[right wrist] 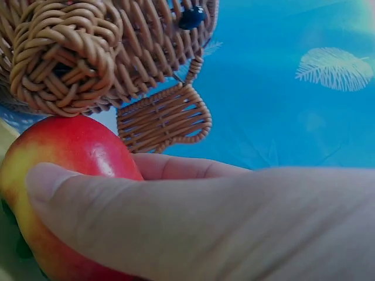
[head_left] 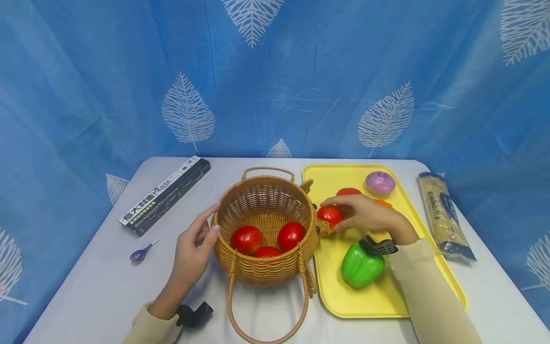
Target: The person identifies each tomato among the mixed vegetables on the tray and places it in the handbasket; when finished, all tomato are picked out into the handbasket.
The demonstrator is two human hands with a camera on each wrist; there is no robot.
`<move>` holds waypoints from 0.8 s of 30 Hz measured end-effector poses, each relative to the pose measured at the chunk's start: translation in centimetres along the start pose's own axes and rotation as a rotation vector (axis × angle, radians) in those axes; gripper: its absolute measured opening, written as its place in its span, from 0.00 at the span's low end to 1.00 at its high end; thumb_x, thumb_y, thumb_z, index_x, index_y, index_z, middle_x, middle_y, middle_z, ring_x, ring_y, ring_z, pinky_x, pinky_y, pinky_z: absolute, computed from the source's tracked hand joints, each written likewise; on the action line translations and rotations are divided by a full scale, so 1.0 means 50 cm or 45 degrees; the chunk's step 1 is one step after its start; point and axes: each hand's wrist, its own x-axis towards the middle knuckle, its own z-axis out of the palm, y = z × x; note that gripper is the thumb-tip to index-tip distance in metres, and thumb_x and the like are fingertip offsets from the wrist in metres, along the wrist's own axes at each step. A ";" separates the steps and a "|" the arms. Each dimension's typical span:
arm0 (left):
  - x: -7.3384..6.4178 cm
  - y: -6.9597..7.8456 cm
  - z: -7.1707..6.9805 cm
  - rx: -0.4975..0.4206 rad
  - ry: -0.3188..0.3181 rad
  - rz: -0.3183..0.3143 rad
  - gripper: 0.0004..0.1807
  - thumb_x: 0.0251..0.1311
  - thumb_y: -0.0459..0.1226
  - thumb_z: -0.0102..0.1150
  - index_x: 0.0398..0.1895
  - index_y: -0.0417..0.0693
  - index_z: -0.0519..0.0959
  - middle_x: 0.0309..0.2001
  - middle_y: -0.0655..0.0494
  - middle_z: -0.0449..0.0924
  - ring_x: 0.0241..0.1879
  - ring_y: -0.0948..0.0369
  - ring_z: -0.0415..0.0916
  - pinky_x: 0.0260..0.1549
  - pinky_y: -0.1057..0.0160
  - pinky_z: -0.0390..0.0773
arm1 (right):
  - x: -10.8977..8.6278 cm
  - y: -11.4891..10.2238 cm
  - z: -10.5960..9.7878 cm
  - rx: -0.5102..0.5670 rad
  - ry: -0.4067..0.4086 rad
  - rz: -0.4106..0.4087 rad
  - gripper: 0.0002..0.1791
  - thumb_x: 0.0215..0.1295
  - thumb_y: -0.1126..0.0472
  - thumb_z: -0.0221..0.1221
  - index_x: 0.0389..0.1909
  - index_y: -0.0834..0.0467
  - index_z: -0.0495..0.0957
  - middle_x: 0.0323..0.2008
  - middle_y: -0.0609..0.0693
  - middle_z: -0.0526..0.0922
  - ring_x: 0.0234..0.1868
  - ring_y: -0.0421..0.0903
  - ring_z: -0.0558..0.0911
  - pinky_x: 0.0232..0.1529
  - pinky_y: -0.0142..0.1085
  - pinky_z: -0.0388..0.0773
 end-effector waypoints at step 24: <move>-0.001 0.000 0.000 0.001 -0.001 -0.009 0.27 0.64 0.22 0.59 0.67 0.41 0.76 0.21 0.60 0.58 0.19 0.66 0.54 0.17 0.65 0.58 | -0.051 -0.045 -0.059 0.041 0.231 0.056 0.37 0.60 0.48 0.73 0.70 0.48 0.74 0.61 0.51 0.80 0.60 0.55 0.79 0.54 0.53 0.79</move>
